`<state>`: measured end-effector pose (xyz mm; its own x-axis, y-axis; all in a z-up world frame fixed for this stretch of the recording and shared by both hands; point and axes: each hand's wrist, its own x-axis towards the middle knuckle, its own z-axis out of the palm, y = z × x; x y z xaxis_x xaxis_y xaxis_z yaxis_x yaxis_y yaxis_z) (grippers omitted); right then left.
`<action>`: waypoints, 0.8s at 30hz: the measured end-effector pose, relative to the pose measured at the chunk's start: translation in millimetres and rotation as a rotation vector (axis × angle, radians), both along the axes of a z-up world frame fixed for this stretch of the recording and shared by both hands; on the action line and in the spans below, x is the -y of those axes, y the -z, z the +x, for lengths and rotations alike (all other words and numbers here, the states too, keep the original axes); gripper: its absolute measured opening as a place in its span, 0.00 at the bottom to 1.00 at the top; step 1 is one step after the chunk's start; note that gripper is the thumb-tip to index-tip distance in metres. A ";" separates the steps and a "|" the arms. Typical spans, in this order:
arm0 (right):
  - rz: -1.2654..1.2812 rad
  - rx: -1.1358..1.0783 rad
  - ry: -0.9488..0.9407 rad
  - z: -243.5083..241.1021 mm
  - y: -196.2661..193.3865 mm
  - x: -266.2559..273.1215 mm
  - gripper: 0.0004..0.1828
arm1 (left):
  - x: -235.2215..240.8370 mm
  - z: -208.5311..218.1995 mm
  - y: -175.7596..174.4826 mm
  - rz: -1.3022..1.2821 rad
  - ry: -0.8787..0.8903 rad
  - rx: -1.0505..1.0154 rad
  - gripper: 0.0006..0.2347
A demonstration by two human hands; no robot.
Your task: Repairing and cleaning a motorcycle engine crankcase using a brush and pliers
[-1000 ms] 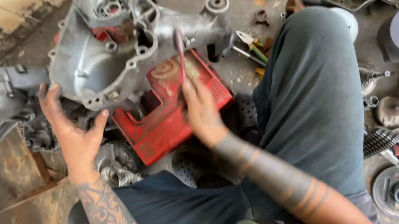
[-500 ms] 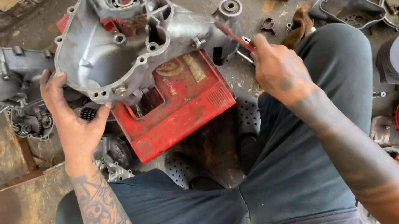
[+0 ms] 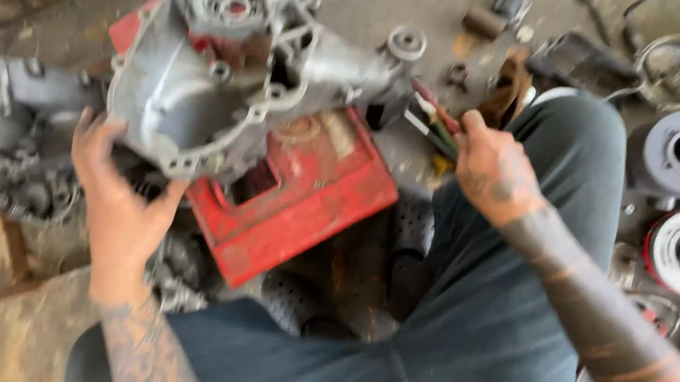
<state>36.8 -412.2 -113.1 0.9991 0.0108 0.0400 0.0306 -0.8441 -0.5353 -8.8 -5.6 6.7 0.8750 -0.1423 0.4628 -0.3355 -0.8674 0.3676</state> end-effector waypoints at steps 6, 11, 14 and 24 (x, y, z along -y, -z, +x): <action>0.207 0.042 -0.064 47.3 28.5 -29.7 0.08 | 7.9 -2.1 -5.1 -0.091 -0.079 -0.095 0.34; 0.369 0.111 0.016 24.3 84.1 -14.8 0.06 | 8.5 8.4 -9.7 -0.021 -0.069 -0.056 0.33; 0.408 0.014 0.131 4.5 102.0 1.5 0.08 | 6.7 2.1 -12.7 -0.001 -0.086 -0.091 0.34; 0.541 -0.355 0.225 41.9 252.5 10.1 0.19 | -12.9 10.0 6.6 -0.006 -0.016 -0.037 0.38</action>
